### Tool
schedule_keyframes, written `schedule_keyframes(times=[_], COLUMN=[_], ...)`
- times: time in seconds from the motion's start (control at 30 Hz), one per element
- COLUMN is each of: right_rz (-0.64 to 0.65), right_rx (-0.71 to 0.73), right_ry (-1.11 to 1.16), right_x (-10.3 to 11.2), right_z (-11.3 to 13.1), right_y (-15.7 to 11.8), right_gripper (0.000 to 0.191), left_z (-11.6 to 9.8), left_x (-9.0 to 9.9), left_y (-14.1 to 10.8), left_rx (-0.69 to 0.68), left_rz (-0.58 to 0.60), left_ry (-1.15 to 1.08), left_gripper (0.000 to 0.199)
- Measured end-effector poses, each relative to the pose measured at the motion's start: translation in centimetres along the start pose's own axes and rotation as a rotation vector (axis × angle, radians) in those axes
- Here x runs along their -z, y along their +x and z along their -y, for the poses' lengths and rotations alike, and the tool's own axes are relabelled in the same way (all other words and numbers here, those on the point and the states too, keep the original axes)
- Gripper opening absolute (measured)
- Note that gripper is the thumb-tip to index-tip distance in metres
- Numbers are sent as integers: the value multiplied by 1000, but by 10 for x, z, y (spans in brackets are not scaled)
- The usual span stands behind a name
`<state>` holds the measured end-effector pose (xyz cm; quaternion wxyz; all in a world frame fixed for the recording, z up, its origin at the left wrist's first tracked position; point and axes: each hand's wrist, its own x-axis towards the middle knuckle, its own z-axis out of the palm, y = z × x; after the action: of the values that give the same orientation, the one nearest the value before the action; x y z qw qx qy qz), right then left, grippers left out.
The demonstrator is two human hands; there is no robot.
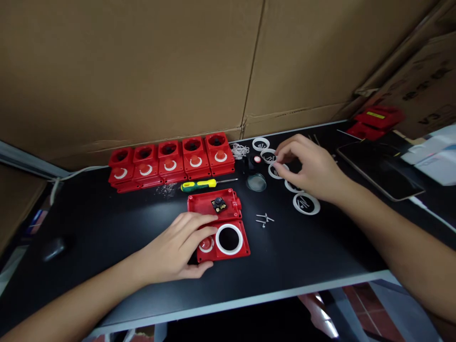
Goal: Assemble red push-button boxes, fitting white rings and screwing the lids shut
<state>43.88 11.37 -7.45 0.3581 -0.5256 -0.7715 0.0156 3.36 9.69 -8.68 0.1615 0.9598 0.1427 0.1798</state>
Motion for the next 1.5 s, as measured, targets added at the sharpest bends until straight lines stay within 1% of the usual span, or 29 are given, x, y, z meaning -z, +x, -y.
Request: schedule_keyframes(times=[0.17, 0.33, 0.43, 0.53, 0.6, 0.67, 0.8, 0.93, 1.1, 1.23, 1.37, 1.5], right_rz=[-28, 21, -27, -68, -43, -5, 33, 54, 43, 53, 38, 4], right_rx=[46, 102, 80, 82, 84, 72, 50, 19, 5, 34, 37, 15], right_ry=[11, 34, 16, -1, 8, 19, 34, 44, 58, 77, 72, 59], right_x=[-13, -18, -23, -28, -32, -34, -38, -37, -35, -36, -37, -35], right_z=[-1, 2, 3, 1, -2, -5, -9, -11, -13, -14, -12, -10], right_y=[-2, -5, -6, -5, -4, -4, -5, -5, -4, -3, -3, -2], right_gripper=[11, 14, 18, 28, 38, 43, 38, 37, 35, 40, 32, 29], left_z=[0, 1, 1, 1, 1, 1, 1, 1, 1, 1, 1, 1], left_x=[-1, -2, -3, -3, -3, -4, -5, -4, -3, -4, -4, -4], left_y=[-1, -1, 0, 1, 1, 1, 0, 0, 1, 2, 2, 1], left_rx=[-16, -23, -28, -28, -27, -29, -30, -28, -33, -37, -32, -28], left_rz=[18, 20, 25, 27, 28, 27, 19, 27, 33, 32, 35, 29], left_ry=[22, 34, 35, 35, 38, 43, 44, 48, 61, 64, 63, 55], left_gripper=[59, 57, 55, 53, 54, 55, 58, 56, 53, 54, 52, 52])
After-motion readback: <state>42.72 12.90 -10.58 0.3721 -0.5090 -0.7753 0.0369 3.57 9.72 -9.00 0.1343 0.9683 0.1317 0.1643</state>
